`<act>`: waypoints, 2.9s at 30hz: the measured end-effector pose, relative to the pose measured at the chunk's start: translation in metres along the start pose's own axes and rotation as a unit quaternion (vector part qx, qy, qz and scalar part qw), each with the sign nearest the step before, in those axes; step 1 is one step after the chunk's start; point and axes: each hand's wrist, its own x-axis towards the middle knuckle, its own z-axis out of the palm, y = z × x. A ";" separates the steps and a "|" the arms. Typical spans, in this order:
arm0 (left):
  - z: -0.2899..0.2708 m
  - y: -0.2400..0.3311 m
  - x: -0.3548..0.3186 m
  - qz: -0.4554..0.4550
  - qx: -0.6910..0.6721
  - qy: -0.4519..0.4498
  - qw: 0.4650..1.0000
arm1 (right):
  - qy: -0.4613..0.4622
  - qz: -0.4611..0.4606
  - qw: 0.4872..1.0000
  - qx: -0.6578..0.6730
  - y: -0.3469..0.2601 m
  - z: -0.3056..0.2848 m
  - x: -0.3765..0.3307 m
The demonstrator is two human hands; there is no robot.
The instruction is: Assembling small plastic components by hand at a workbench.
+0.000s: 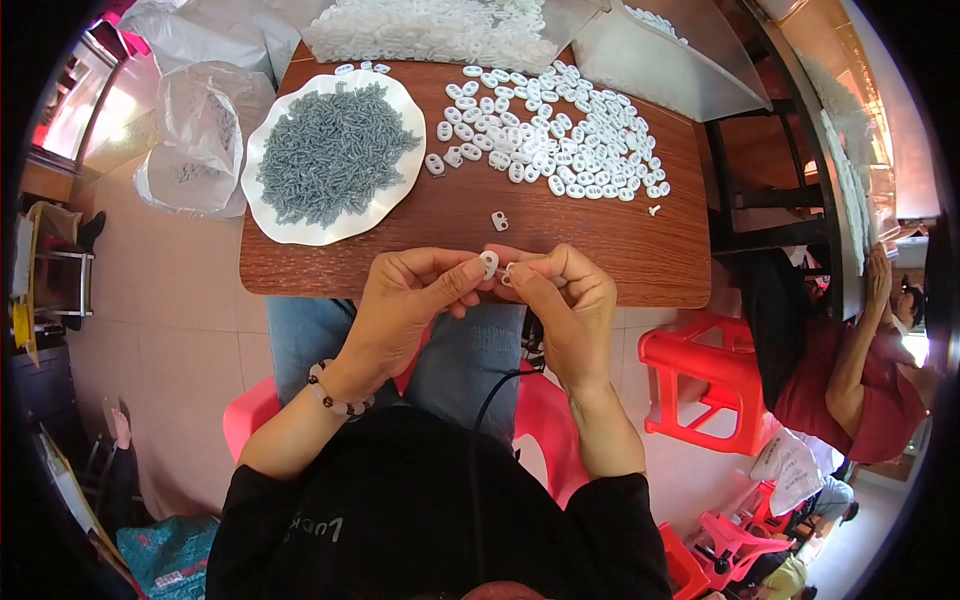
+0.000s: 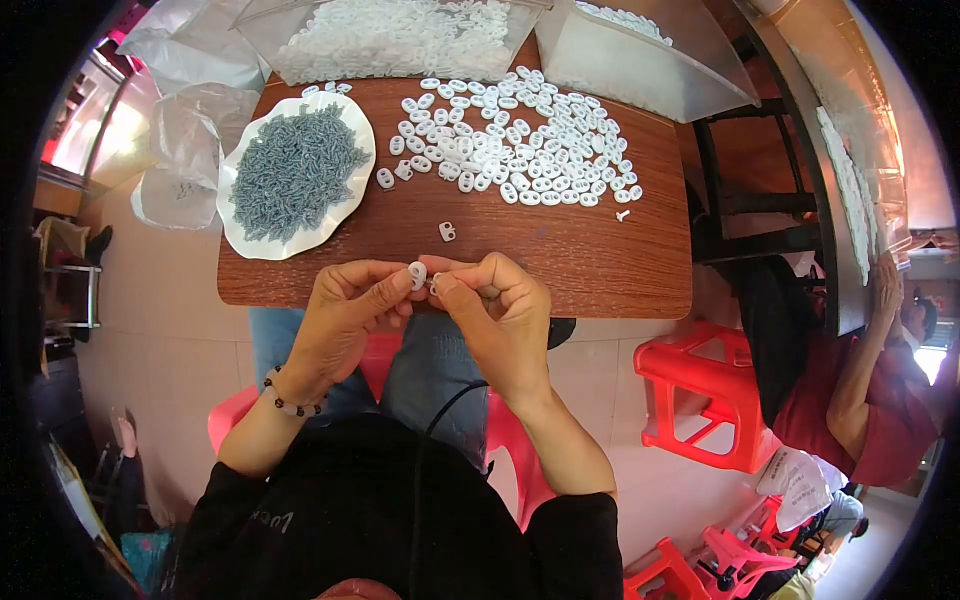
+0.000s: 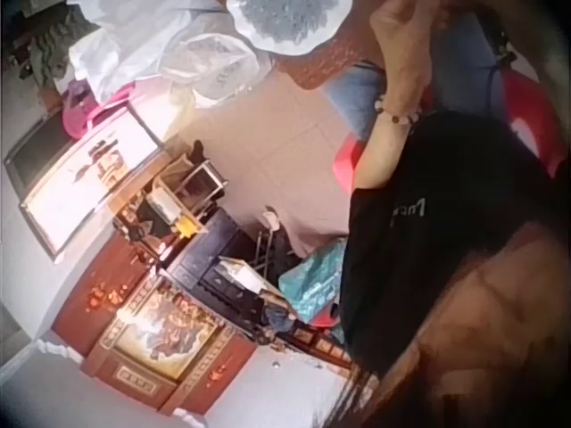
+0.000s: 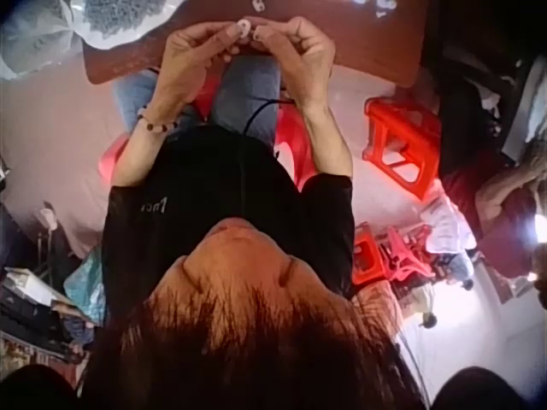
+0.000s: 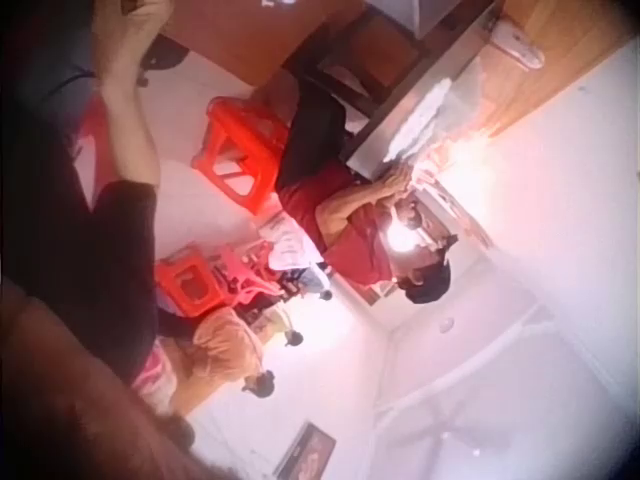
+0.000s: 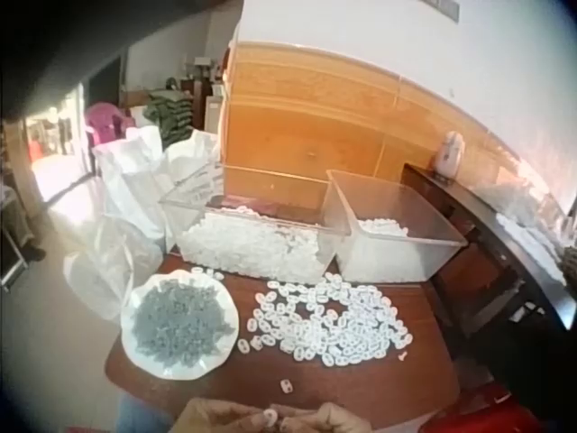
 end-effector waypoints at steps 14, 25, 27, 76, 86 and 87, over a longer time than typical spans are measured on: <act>0.002 0.000 0.001 -0.002 0.009 -0.002 1.000 | 0.001 0.000 1.000 -0.006 -0.001 -0.001 0.000; -0.002 -0.002 0.001 -0.019 -0.024 -0.006 1.000 | 0.013 -0.007 1.000 -0.009 -0.001 0.002 -0.001; -0.003 -0.003 0.002 -0.024 -0.032 -0.009 0.999 | 0.011 -0.005 1.000 -0.009 -0.001 0.001 -0.001; 0.001 0.004 -0.013 0.045 0.035 -0.010 0.998 | -0.059 0.050 0.995 0.057 -0.005 0.006 -0.003; 0.002 0.015 -0.021 0.009 -0.013 -0.052 0.999 | -0.174 0.038 0.984 0.019 -0.012 0.010 -0.002; 0.002 0.016 -0.022 0.012 -0.016 -0.051 0.999 | -0.176 0.039 0.983 0.017 -0.010 0.008 -0.001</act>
